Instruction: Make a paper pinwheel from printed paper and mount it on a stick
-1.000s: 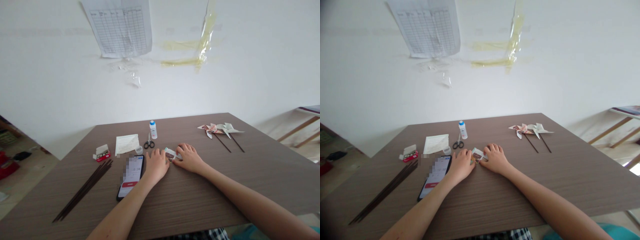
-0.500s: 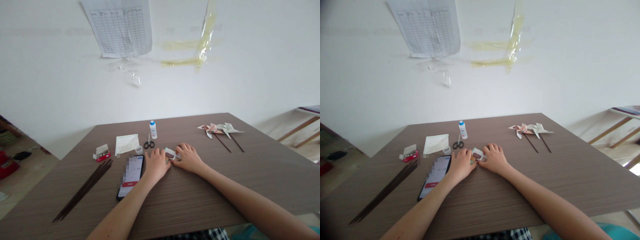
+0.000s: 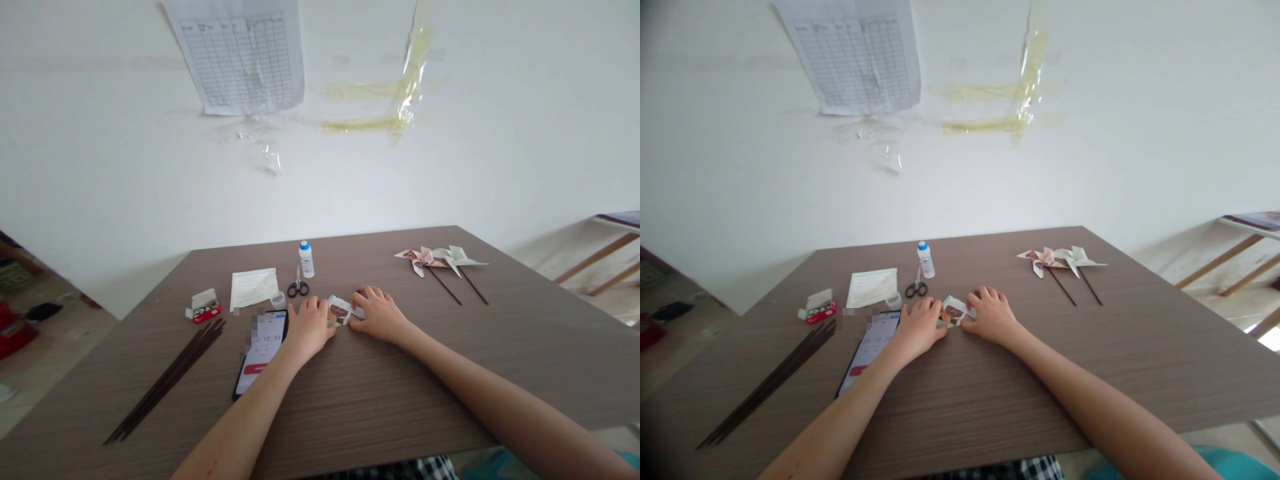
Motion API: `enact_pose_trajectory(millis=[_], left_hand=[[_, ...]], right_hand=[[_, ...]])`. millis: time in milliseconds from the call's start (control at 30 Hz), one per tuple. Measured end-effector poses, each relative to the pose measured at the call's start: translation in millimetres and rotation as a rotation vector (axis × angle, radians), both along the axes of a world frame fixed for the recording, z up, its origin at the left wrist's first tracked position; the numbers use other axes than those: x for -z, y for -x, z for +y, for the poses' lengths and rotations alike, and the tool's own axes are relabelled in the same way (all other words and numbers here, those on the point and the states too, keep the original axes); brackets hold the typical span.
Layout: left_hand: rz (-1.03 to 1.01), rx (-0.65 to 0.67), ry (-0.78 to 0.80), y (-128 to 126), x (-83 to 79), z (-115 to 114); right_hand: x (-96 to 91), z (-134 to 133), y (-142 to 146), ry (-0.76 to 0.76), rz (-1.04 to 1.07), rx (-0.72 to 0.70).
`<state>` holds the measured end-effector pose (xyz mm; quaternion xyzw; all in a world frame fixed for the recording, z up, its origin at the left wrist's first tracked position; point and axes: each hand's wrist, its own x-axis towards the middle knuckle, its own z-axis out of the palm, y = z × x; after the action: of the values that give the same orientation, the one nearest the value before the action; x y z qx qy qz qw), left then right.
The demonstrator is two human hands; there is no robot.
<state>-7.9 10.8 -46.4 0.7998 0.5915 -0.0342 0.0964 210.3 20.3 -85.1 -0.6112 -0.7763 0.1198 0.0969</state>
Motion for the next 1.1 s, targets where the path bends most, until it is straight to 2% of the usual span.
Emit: enact_pose_trajectory(millis=[467, 900, 1100], left_hand=[[0.036, 0.046, 0.058, 9.1, -9.6, 0.4], [0.043, 0.107, 0.099, 21.4, -5.8, 5.1], [0.026, 0.165, 0.097, 36.6, 3.3, 17.1]], right_hand=[[5.7, 7.8, -17.3, 0.006, 0.009, -0.098], [6.9, 15.9, -34.3, 0.038, 0.044, -0.170], [5.3, 19.8, -41.8, 0.069, 0.047, -0.204]])
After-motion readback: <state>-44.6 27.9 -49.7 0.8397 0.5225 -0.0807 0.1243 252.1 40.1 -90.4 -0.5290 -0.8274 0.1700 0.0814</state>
